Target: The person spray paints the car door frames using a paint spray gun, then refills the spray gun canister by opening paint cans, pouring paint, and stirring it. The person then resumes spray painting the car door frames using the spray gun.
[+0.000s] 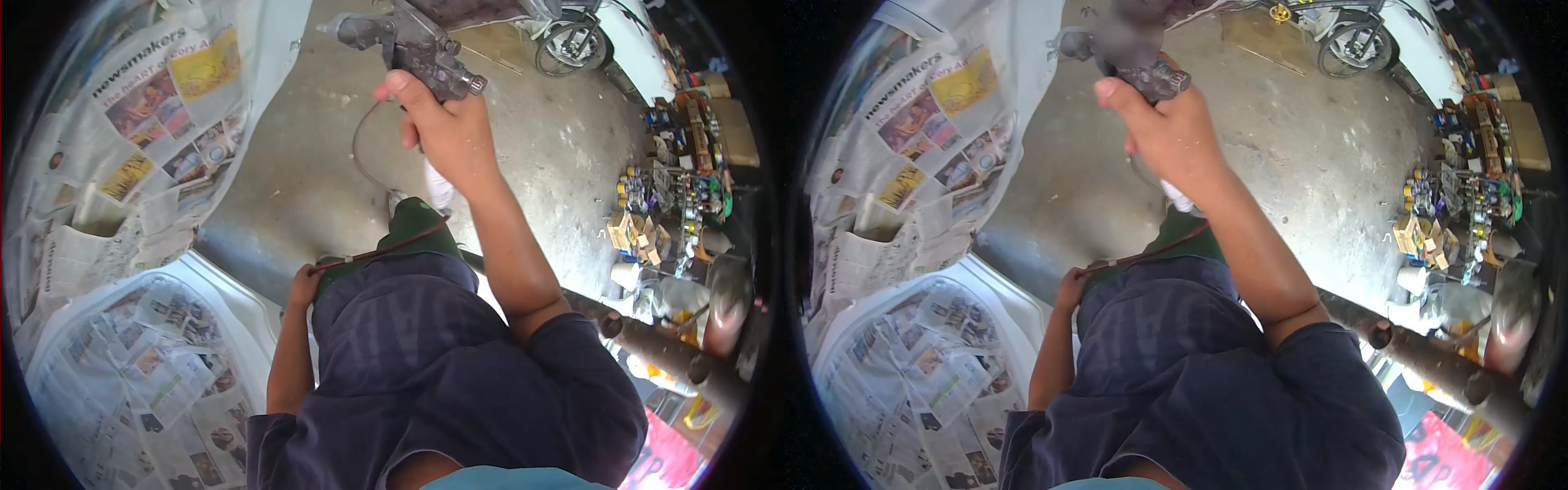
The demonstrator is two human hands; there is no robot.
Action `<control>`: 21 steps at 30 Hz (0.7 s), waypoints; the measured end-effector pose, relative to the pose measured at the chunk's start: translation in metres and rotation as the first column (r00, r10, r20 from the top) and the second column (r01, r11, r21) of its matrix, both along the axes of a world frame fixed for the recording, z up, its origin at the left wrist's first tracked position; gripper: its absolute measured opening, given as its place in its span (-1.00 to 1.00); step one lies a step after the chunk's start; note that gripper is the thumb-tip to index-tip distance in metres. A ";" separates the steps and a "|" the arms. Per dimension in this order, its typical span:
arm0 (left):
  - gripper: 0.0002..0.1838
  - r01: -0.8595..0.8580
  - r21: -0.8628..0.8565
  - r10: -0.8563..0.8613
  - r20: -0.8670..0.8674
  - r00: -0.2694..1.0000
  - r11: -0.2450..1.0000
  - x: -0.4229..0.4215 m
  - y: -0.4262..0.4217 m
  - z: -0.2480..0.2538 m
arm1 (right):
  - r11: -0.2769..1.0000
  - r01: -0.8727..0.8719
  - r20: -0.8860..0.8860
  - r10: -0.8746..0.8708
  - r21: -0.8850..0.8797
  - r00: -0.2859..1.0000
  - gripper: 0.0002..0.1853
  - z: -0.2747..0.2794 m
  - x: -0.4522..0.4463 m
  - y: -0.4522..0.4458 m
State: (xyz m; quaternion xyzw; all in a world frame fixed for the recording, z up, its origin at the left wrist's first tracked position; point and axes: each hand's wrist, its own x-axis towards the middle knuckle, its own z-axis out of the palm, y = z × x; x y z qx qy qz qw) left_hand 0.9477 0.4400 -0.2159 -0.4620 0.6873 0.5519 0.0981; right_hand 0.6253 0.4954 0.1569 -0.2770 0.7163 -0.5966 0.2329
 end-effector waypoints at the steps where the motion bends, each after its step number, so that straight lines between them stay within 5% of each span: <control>1: -0.71 -0.012 0.010 0.012 0.015 1.000 1.000 -0.002 0.004 -0.004 | 0.999 -0.011 0.030 0.012 -0.032 0.999 -0.64 -0.008 -0.001 -0.005; 4: -0.71 -0.108 -0.040 0.111 0.080 0.991 0.993 0.010 0.011 -0.015 | 0.995 0.007 0.104 0.003 -0.099 0.995 -0.64 -0.050 -0.007 -0.022; 6: -0.72 -0.189 -0.264 0.190 -0.023 0.982 0.946 0.017 0.021 -0.025 | 0.992 -0.031 0.247 0.060 -0.123 0.967 -0.65 -0.082 -0.017 -0.031; 10: -0.75 -0.245 -0.194 0.258 0.047 0.965 0.950 0.018 0.025 -0.018 | 0.996 -0.073 0.316 0.057 0.041 0.947 -0.62 -0.127 -0.036 -0.039; 18: -0.56 -0.259 -0.205 0.294 0.164 0.942 0.944 0.022 0.035 -0.021 | 0.991 -0.119 0.387 0.089 0.053 0.918 -0.42 -0.134 -0.116 -0.051; 21: -0.51 -0.129 -0.271 0.197 0.240 0.951 0.954 0.016 0.029 -0.022 | 0.996 -0.087 0.411 0.094 -0.037 0.907 -0.45 -0.156 -0.135 -0.075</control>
